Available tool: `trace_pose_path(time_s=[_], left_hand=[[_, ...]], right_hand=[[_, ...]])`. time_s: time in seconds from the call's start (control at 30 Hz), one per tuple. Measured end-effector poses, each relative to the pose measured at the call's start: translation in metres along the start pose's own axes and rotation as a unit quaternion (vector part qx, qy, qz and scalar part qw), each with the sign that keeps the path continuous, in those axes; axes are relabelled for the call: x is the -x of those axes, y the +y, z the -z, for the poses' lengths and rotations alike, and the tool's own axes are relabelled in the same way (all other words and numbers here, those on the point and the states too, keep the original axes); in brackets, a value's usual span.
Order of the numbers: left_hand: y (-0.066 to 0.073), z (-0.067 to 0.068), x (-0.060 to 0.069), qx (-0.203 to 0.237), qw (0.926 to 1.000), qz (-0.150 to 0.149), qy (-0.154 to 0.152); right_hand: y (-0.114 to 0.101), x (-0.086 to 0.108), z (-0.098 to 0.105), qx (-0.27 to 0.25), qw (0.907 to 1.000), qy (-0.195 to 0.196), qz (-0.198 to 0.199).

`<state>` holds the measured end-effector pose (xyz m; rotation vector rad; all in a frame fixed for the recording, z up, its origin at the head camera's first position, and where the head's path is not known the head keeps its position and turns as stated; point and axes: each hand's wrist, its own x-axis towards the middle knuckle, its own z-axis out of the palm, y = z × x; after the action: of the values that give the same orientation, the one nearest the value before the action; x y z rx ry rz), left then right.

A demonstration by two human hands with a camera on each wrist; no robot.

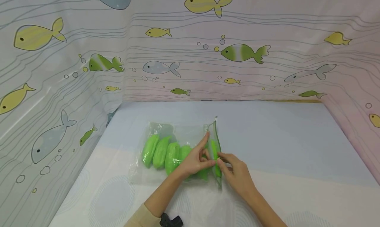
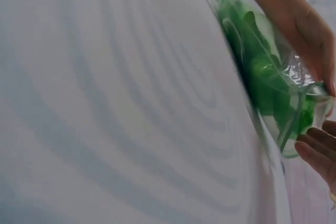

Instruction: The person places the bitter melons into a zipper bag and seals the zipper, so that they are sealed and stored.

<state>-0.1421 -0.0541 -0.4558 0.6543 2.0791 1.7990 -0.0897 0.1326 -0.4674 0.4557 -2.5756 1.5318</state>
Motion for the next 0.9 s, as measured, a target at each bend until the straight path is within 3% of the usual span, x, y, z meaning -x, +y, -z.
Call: trace_pose_path(time_s=[0.33, 0.5, 0.67, 0.9], left_hand=[[0.0024, -0.0044, -0.0016, 0.007, 1.0000, 0.000, -0.004], [0.0011, -0.0047, -0.0012, 0.005, 1.0000, 0.006, -0.006], [-0.0014, -0.0056, -0.0013, 0.004, 0.9997, 0.021, -0.006], [-0.0020, -0.0069, -0.0022, -0.005, 0.9994, 0.033, -0.006]], right_hand=[[-0.0017, 0.0023, -0.0051, -0.027, 0.9979, -0.055, -0.020], [-0.0033, 0.0032, -0.0027, -0.037, 0.9947, -0.083, -0.048], [-0.0041, 0.0031, -0.0003, -0.024, 0.9934, -0.091, -0.065], [-0.0027, 0.0029, 0.0010, -0.015, 0.9950, -0.086, -0.049]])
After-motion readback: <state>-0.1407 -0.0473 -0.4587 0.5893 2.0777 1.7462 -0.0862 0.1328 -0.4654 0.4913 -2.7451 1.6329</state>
